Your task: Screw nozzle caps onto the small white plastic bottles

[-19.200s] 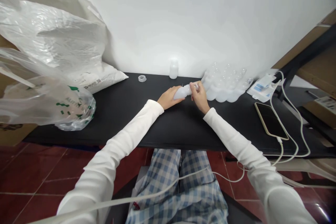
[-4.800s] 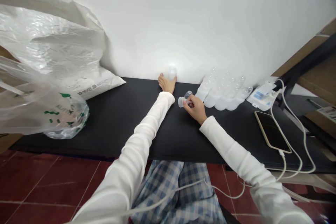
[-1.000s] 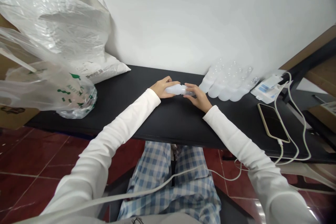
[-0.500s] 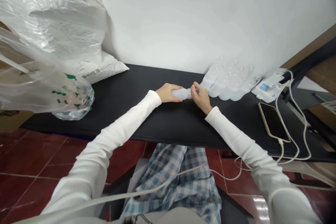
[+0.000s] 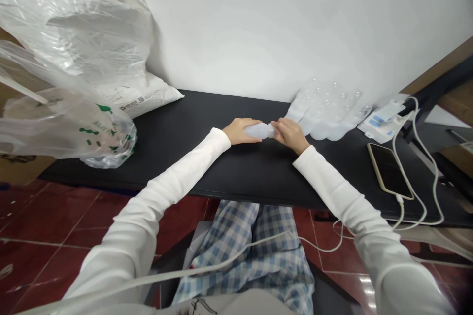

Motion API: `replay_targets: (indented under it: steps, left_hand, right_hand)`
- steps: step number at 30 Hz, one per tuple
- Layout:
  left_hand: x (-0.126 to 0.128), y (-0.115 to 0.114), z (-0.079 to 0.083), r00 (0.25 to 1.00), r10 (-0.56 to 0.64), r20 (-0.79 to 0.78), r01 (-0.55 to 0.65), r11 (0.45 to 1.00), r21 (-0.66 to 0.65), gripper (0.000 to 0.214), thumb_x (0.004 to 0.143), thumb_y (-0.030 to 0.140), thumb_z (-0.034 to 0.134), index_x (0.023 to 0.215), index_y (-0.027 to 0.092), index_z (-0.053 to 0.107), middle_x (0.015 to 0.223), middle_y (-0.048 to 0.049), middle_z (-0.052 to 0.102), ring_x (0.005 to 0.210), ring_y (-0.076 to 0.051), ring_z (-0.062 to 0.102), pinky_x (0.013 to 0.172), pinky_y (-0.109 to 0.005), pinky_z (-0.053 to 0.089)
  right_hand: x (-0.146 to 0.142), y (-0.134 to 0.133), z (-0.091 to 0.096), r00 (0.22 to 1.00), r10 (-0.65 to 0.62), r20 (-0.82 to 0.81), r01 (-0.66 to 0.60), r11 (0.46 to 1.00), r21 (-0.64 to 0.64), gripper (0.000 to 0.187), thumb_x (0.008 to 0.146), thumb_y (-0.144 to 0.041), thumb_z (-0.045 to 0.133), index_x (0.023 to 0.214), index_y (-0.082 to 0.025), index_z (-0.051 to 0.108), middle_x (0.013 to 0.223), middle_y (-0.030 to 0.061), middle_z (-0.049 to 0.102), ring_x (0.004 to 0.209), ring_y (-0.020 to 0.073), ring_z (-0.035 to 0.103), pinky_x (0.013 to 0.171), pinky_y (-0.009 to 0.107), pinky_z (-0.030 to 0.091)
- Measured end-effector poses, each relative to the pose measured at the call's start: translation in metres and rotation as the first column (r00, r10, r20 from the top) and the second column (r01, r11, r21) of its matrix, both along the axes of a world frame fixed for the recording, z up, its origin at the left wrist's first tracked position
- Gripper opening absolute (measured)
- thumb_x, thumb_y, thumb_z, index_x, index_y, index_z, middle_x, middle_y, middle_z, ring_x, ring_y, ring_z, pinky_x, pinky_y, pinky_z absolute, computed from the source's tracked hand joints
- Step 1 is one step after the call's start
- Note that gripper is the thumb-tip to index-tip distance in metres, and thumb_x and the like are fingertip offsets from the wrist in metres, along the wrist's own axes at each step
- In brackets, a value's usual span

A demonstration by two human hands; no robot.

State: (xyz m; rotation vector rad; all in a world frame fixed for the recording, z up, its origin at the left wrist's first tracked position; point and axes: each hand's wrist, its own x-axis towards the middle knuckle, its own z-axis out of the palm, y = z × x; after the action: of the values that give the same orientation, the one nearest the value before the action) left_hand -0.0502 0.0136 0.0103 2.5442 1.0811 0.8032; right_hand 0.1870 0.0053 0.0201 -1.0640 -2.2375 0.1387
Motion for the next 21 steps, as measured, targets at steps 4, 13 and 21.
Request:
replay_targets:
  steps: [4,13,21]
  left_hand:
    - [-0.003,0.004,-0.002,0.985,0.043,-0.169,0.004,0.965,0.264,0.051,0.083,0.021,0.070,0.134,0.022,0.064,0.108,-0.0091,0.072,0.098,-0.023,0.068,0.095,-0.039,0.054]
    - [0.000,-0.001,-0.006,0.998,0.006,0.070,-0.007,1.000,0.018,0.054,0.079,0.039,0.078,0.128,0.020,0.067,0.110,-0.0050,0.073,0.096,-0.021,0.069,0.091,-0.034,0.055]
    - [0.003,0.009,-0.006,0.961,0.255,-0.111,-0.240,0.962,0.128,0.043,0.086,0.039,0.070,0.126,0.025,0.066,0.117,-0.0101,0.071,0.111,-0.030,0.066,0.100,-0.045,0.050]
  right_hand:
    - [-0.016,-0.004,-0.002,0.936,-0.326,-0.134,0.217,0.832,-0.510,0.038,0.097,-0.044,0.033,0.069,-0.023,0.046,0.056,0.0020,0.049,0.055,0.0184,0.049,0.057,0.032,0.039]
    - [-0.010,-0.008,0.004,0.994,-0.098,-0.056,0.100,0.994,0.037,0.034,0.093,-0.052,0.044,0.089,-0.022,0.057,0.077,0.0068,0.062,0.071,0.0206,0.057,0.067,0.033,0.044]
    - [-0.025,-0.019,0.000,0.907,-0.376,-0.189,0.271,0.866,-0.420,0.041,0.102,-0.053,0.026,0.093,-0.022,0.052,0.062,-0.0012,0.053,0.059,0.0186,0.055,0.061,0.031,0.039]
